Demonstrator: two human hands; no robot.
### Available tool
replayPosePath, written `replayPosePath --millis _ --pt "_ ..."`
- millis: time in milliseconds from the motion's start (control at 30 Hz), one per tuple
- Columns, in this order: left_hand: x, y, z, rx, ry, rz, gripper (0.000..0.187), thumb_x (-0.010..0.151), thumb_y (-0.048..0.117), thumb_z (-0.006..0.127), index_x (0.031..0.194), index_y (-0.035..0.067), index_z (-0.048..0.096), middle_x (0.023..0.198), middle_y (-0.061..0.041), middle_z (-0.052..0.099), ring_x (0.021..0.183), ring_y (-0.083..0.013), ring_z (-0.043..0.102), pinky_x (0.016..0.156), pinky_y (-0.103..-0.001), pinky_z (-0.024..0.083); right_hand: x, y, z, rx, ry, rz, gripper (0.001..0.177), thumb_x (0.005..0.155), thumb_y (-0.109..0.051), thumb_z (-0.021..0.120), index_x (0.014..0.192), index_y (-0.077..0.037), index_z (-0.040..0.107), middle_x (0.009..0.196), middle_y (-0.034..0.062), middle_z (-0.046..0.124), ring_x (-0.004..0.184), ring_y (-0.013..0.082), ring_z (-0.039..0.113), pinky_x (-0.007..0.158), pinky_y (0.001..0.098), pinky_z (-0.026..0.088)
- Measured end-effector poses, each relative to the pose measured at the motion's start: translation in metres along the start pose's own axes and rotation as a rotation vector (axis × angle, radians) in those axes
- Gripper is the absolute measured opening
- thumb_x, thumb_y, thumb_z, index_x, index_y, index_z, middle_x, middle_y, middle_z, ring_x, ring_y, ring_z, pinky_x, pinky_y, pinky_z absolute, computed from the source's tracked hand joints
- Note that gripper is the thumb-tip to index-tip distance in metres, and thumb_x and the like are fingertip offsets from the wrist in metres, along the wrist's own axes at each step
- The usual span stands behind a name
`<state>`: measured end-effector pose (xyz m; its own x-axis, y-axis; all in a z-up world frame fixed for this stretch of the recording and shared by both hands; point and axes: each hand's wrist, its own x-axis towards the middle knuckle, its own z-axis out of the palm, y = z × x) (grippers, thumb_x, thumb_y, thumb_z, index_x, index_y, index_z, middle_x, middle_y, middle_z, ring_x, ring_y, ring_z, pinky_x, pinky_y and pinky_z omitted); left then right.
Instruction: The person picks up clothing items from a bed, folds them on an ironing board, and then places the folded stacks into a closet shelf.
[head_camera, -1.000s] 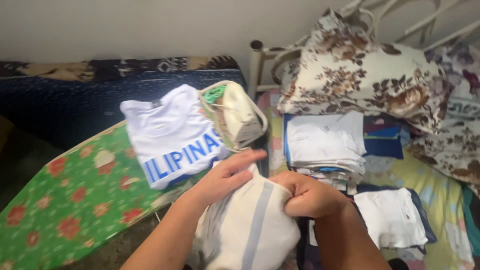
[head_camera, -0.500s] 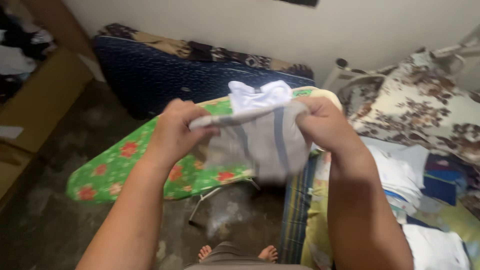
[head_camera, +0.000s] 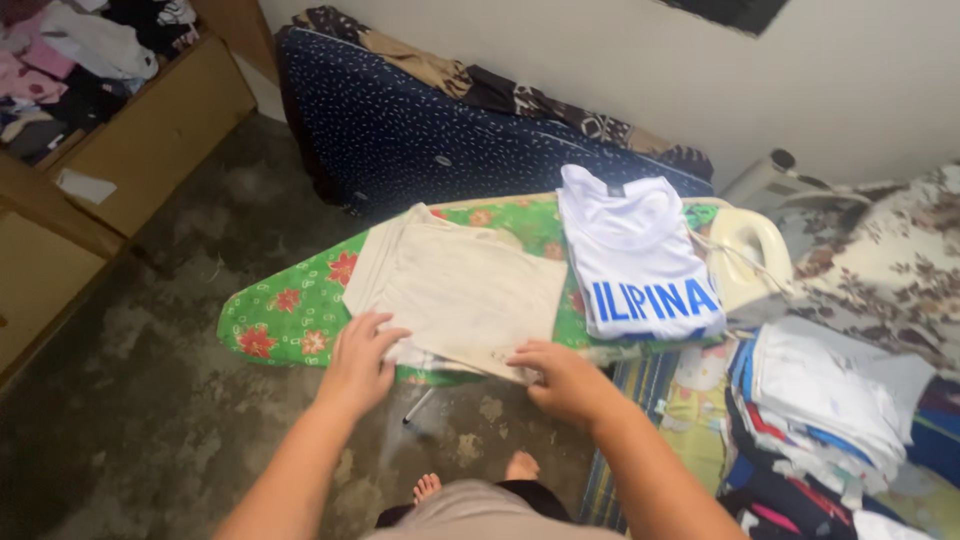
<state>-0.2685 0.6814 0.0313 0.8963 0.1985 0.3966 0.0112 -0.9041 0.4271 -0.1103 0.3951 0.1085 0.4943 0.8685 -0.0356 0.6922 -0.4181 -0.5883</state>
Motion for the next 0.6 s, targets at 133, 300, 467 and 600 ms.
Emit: replayPosePath --millis 133,300,467,600 --pt "-0.015 -0.018 0.028 -0.198 0.230 -0.418 0.036 0.076 0.011 0.070 0.112 0.009 0.067 0.119 -0.014 0.064 0.118 -0.0341 0.058 0.104 -0.044 0.047 0.032 0.007 0.020 0.110 0.144 0.068 0.029 0.083 -0.015 0.073 0.112 -0.010 0.073 0.105 0.0123 0.071 0.102 0.0319 0.065 0.091 0.0426 0.051" --pt "0.029 -0.009 0.024 -0.060 0.189 -0.679 0.037 0.079 0.031 0.081 0.107 0.010 0.072 0.112 -0.014 0.067 0.109 -0.0345 0.060 0.096 -0.045 0.048 0.102 0.023 0.043 -0.004 0.292 -0.170 0.026 0.084 -0.015 0.077 0.108 -0.009 0.070 0.103 0.0140 0.068 0.105 0.0365 0.061 0.091 0.0457 0.050" --pt "0.067 -0.005 0.027 -0.024 -0.030 -0.796 0.037 0.079 0.035 0.082 0.109 0.015 0.073 0.103 -0.004 0.073 0.108 -0.0291 0.062 0.097 -0.043 0.048 0.127 0.066 0.036 -0.129 0.299 -0.076 0.035 0.076 -0.008 0.074 0.111 -0.012 0.070 0.111 0.0110 0.067 0.104 0.0369 0.060 0.088 0.0495 0.047" --pt "0.074 -0.011 0.035 -0.139 -0.065 -1.004 0.035 0.084 0.039 0.079 0.107 0.014 0.074 0.102 -0.006 0.075 0.100 -0.0271 0.071 0.092 -0.039 0.056 0.136 0.081 0.035 -0.160 0.261 -0.171 0.036 0.072 -0.008 0.077 0.107 -0.011 0.071 0.108 0.0124 0.067 0.107 0.0376 0.059 0.088 0.0516 0.046"
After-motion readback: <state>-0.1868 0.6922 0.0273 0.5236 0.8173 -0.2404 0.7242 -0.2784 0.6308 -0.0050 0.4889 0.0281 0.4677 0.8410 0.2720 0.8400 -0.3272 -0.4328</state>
